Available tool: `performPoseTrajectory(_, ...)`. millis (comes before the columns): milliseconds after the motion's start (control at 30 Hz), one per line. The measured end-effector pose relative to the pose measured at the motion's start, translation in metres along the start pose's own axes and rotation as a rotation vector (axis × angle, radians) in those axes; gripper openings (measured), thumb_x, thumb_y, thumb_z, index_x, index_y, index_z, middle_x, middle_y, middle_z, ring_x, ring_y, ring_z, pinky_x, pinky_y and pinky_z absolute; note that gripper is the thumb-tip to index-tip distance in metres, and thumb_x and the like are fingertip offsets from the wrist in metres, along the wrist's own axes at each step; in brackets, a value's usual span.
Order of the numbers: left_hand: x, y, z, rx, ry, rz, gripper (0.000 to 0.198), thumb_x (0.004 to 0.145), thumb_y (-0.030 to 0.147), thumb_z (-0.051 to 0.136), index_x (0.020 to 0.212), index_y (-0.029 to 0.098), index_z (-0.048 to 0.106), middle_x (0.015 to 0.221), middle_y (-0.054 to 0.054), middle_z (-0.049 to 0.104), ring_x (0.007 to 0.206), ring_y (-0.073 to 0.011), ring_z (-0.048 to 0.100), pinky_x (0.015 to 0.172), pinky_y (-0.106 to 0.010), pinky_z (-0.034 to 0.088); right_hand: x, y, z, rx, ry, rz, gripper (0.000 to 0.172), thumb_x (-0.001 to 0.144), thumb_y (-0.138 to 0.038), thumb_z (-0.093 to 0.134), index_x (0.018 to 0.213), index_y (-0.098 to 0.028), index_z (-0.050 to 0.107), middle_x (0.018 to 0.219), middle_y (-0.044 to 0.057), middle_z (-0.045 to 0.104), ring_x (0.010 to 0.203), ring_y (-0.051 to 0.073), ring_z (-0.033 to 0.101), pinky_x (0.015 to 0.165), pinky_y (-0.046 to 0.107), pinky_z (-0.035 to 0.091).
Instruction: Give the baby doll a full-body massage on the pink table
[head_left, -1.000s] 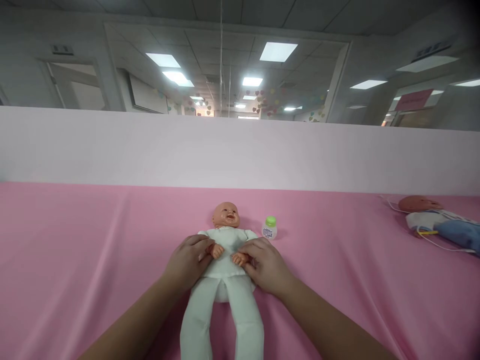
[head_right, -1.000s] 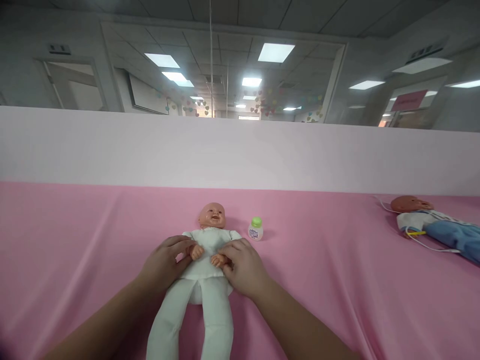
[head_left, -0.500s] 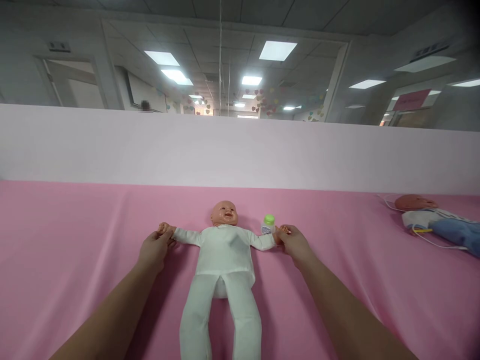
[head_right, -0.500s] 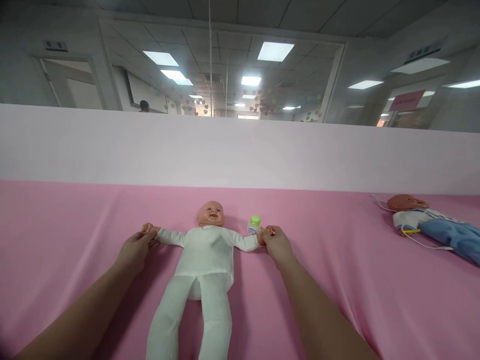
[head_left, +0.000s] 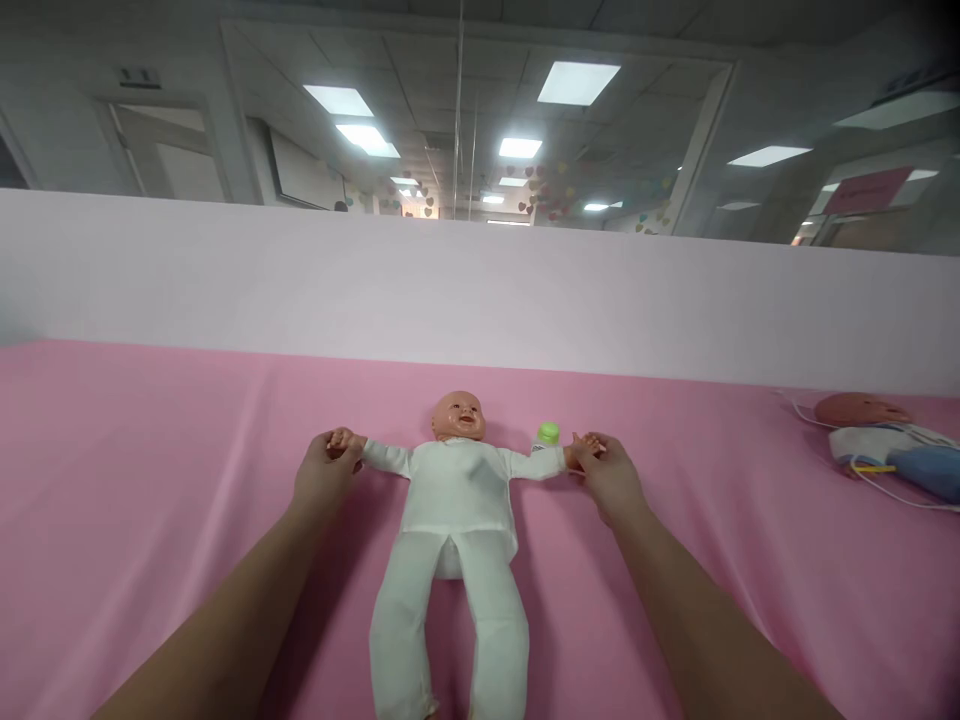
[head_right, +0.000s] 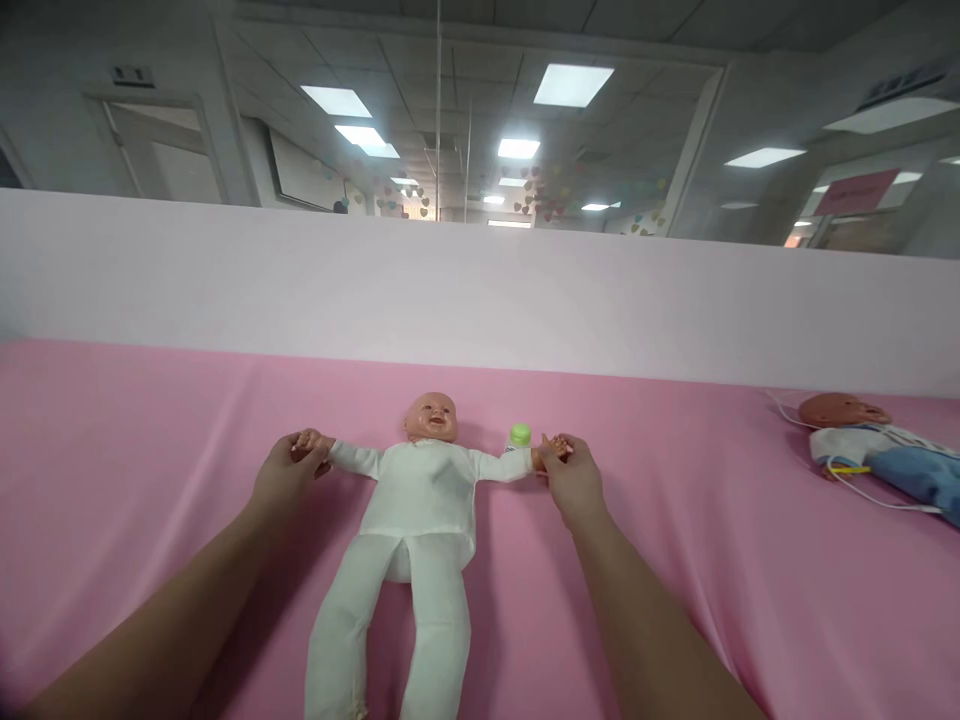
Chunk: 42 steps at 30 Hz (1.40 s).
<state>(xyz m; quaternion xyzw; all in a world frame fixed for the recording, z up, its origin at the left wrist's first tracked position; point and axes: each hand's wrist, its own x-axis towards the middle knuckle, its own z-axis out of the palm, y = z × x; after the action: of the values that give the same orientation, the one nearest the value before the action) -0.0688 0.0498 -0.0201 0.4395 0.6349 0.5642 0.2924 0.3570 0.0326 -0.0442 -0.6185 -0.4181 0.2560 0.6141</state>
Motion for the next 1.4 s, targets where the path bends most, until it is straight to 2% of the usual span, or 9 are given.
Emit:
performPoseTrajectory(133,-0.028,0.023,0.005,0.303,-0.049,0.247,0.051,0.087,0.041,0.067,0.135,0.026,0.059,0.112,-0.007,0.076,0.096,-0.0263,0.074,0.082,-0.036,0.058,-0.027,-0.024,0.01,-0.02,-0.011,-0.117,0.07,0.078,-0.053,0.078,0.138,-0.025,0.054,0.126,0.011,0.069,0.098,0.025,0.074,0.079,0.038,0.065)
performPoseTrajectory(333,-0.059,0.028,0.024,0.518,-0.249,0.741,0.034,0.099,0.042,0.054,0.125,0.026,0.069,0.122,-0.008,0.073,0.112,-0.0266,0.067,0.094,-0.037,0.053,-0.077,-0.045,0.031,-0.151,-0.259,-0.417,0.047,0.087,-0.042,0.073,0.131,-0.027,0.065,0.116,0.007,0.074,0.09,0.022,0.072,0.083,0.039,0.062)
performPoseTrajectory(467,-0.064,0.022,0.03,0.617,-0.372,0.852,0.035,0.101,0.041,0.051,0.126,0.028,0.073,0.12,-0.009,0.071,0.116,-0.0279,0.064,0.096,-0.039,0.053,-0.089,-0.047,0.039,-0.334,-0.458,-0.69,0.029,0.089,-0.025,0.069,0.118,-0.028,0.073,0.111,0.005,0.075,0.101,0.024,0.068,0.092,0.043,0.058)
performPoseTrajectory(600,-0.063,0.019,0.031,0.708,-0.453,0.89,0.036,0.102,0.035,0.05,0.128,0.031,0.073,0.124,-0.008,0.069,0.119,-0.028,0.062,0.099,-0.042,0.052,-0.094,-0.05,0.043,-0.451,-0.593,-0.831,0.034,0.088,-0.011,0.064,0.115,-0.029,0.075,0.114,0.004,0.075,0.106,0.025,0.064,0.097,0.044,0.054)
performPoseTrajectory(767,-0.064,0.023,0.031,0.66,-0.434,0.828,0.035,0.101,0.037,0.053,0.128,0.029,0.073,0.121,-0.008,0.069,0.114,-0.0271,0.064,0.095,-0.04,0.052,-0.098,-0.051,0.045,-0.504,-0.571,-0.805,0.034,0.087,-0.011,0.065,0.116,-0.027,0.073,0.116,0.004,0.074,0.109,0.026,0.061,0.098,0.045,0.052)
performPoseTrajectory(900,-0.06,0.027,0.028,0.455,-0.334,0.59,0.032,0.096,0.046,0.059,0.117,0.029,0.074,0.116,-0.005,0.073,0.102,-0.024,0.068,0.086,-0.034,0.055,-0.091,-0.05,0.043,-0.449,-0.474,-0.719,0.03,0.087,-0.017,0.065,0.115,-0.025,0.071,0.109,0.006,0.075,0.102,0.026,0.064,0.093,0.044,0.053)
performPoseTrajectory(1133,-0.008,0.004,0.004,0.008,0.015,-0.006,0.032,0.078,0.043,0.07,0.097,0.018,0.067,0.099,-0.008,0.075,0.089,-0.0249,0.072,0.077,-0.035,0.059,-0.041,-0.03,0.017,-0.246,-0.135,-0.15,0.035,0.082,-0.04,0.063,0.113,-0.025,0.067,0.093,0.003,0.074,0.078,0.022,0.068,0.066,0.032,0.054)
performPoseTrajectory(1267,0.012,-0.013,-0.008,0.113,0.196,-0.066,0.037,0.076,0.037,0.067,0.107,0.018,0.066,0.106,-0.014,0.074,0.099,-0.0328,0.071,0.082,-0.045,0.059,-0.012,-0.008,0.005,-0.219,-0.217,0.101,0.016,0.075,-0.035,0.062,0.086,-0.022,0.065,0.068,0.002,0.065,0.059,0.019,0.058,0.052,0.03,0.047)
performPoseTrajectory(1400,0.0,-0.006,-0.011,0.328,0.142,0.035,0.056,0.074,0.037,0.07,0.127,0.02,0.063,0.135,-0.019,0.064,0.119,-0.04,0.065,0.096,-0.054,0.052,-0.003,0.002,0.001,-0.218,-0.255,0.1,0.008,0.067,-0.027,0.064,0.068,-0.023,0.058,0.056,0.001,0.056,0.051,0.017,0.051,0.047,0.03,0.042)
